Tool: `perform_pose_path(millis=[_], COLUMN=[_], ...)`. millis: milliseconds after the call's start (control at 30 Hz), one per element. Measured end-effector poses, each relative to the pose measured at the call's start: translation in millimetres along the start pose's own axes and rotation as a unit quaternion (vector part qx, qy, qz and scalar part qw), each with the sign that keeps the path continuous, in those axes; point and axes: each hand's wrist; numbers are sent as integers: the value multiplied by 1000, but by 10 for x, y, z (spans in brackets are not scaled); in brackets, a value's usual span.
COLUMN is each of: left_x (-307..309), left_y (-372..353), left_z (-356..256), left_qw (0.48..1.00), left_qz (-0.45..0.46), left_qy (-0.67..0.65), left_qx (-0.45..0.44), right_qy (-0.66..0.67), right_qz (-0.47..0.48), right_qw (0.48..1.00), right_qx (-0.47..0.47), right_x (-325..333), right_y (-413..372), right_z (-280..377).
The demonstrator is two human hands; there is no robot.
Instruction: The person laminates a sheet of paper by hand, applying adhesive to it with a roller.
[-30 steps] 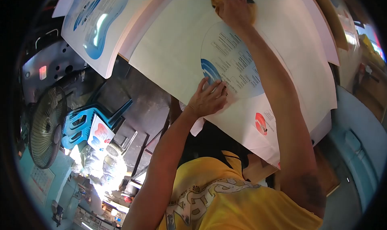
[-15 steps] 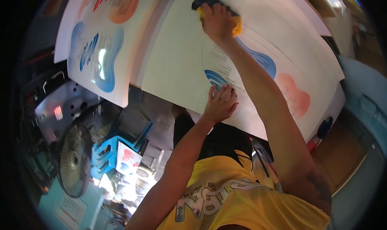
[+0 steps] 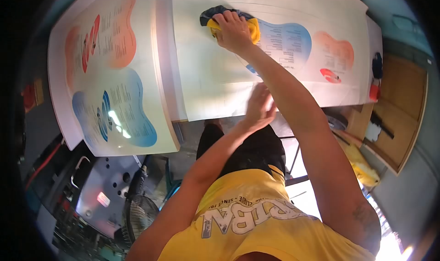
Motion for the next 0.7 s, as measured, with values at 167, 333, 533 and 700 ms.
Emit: perform_pose_path(millis=[167,333,533,700], left_x=[1362,1759,1450,1119], left_y=[195,1276,1984,1855], left_z=[-122,52,312,519], left_qw=[986,965,966,978], left_qz=[-87,-7,110,112], left_qy=[137,242,225,162], left_qx=[-42,-104,-64,-61], right_qy=[-23,75,141,11], right_qz=[34,-51,-132,-68], right_qw=[999,996,978,987], right_qx=[-26,-22,-80,-143], right_x=[151,32,246,370], right_y=[-336,-590,-596,-1455], right_z=[257,280,334,991])
Point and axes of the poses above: each hand's wrist, its own y-axis towards the middle knuckle, its own x-axis out of the back of the hand, z = x × y, and after that the axes turned 13 degrees about -y, right-handed
